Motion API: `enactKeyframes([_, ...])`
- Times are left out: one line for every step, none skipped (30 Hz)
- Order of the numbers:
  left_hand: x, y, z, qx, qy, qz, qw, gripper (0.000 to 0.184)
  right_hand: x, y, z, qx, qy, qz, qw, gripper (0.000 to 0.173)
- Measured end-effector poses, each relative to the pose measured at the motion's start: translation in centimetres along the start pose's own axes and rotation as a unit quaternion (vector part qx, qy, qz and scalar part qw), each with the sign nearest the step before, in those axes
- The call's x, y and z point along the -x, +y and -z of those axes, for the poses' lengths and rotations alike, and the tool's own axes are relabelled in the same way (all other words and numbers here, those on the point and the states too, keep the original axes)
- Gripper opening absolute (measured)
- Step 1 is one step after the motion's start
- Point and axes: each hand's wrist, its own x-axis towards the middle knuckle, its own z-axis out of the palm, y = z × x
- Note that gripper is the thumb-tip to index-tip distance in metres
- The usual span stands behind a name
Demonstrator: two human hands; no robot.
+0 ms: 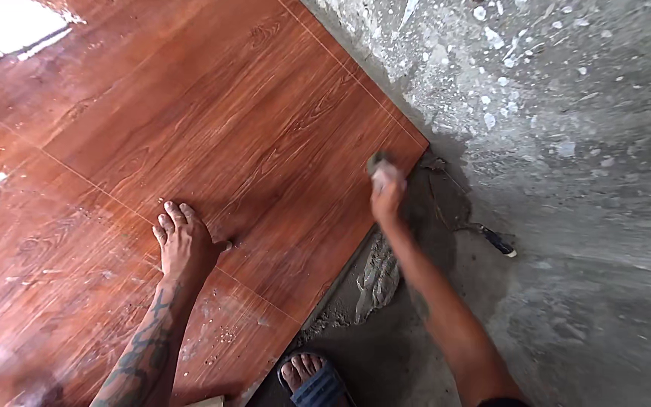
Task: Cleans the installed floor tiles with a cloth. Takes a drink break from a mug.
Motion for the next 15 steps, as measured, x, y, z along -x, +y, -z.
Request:
enactKeyframes([0.0,0.0,0.1,0.001,-0.001,0.002,1.0,0.118,5.4,-2.7,-1.1,-0.033,-0.021,0.032,0.999,0.031])
enactKeyframes([-0.1,0.1,0.2,0.003,-0.002,0.004,1.0,0.118,11.1,-4.8,-2.3,-0.059,-0.036,0.074,0.995,0.029])
enactKeyframes([-0.2,0.2,0.1,0.001,-0.005,0.006,1.0,0.119,16.2,-6.4,-3.1,-0.097,-0.049,0.126,0.986,0.027])
enactKeyframes([-0.2,0.2,0.0,-0.005,-0.005,0.008,1.0,0.12,20.3,-7.3,-3.3,-0.136,-0.082,0.177,0.971,0.028])
enactKeyframes([-0.1,0.1,-0.1,-0.009,-0.004,0.009,1.0,0.12,22.9,-7.6,-3.2,-0.167,-0.121,0.229,0.951,0.03])
enactKeyframes([-0.1,0.0,-0.2,-0.01,-0.001,0.01,1.0,0.121,23.9,-7.3,-2.9,-0.183,-0.157,0.283,0.928,0.031])
enactKeyframes([-0.2,0.0,-0.1,-0.011,0.0,0.01,1.0,0.121,23.2,-6.6,-2.6,-0.181,-0.175,0.329,0.91,0.03])
enactKeyframes([-0.3,0.0,-0.1,-0.011,0.0,0.008,1.0,0.121,21.3,-5.7,-2.2,-0.161,-0.169,0.352,0.906,0.029])
enactKeyframes([-0.2,0.0,-0.1,-0.01,0.002,0.006,1.0,0.12,18.8,-4.8,-1.9,-0.136,-0.137,0.342,0.92,0.026])
enactKeyframes([-0.1,-0.2,-0.2,-0.009,0.005,0.003,1.0,0.119,15.7,-3.6,-1.8,-0.107,-0.092,0.306,0.941,0.024])
enactKeyframes([0.1,-0.4,-0.3,-0.008,0.007,0.0,1.0,0.118,12.3,-2.1,-1.7,-0.071,-0.046,0.26,0.962,0.023])
enactKeyframes([0.2,-0.5,-0.3,-0.009,0.01,-0.001,1.0,0.118,8.8,-0.4,-1.3,-0.043,-0.016,0.209,0.977,0.024])
enactKeyframes([0.2,-0.6,-0.3,-0.013,0.012,-0.004,1.0,0.119,5.8,1.3,-0.9,-0.023,0.006,0.153,0.988,0.027])
enactKeyframes([0.2,-0.6,-0.2,-0.016,0.015,-0.007,1.0,0.119,3.2,2.5,-0.6,-0.011,0.034,0.099,0.994,0.029])
enactKeyframes([0.2,-0.5,-0.2,-0.014,0.017,-0.009,1.0,0.119,1.5,3.1,-0.5,-0.003,0.054,0.053,0.997,0.031])
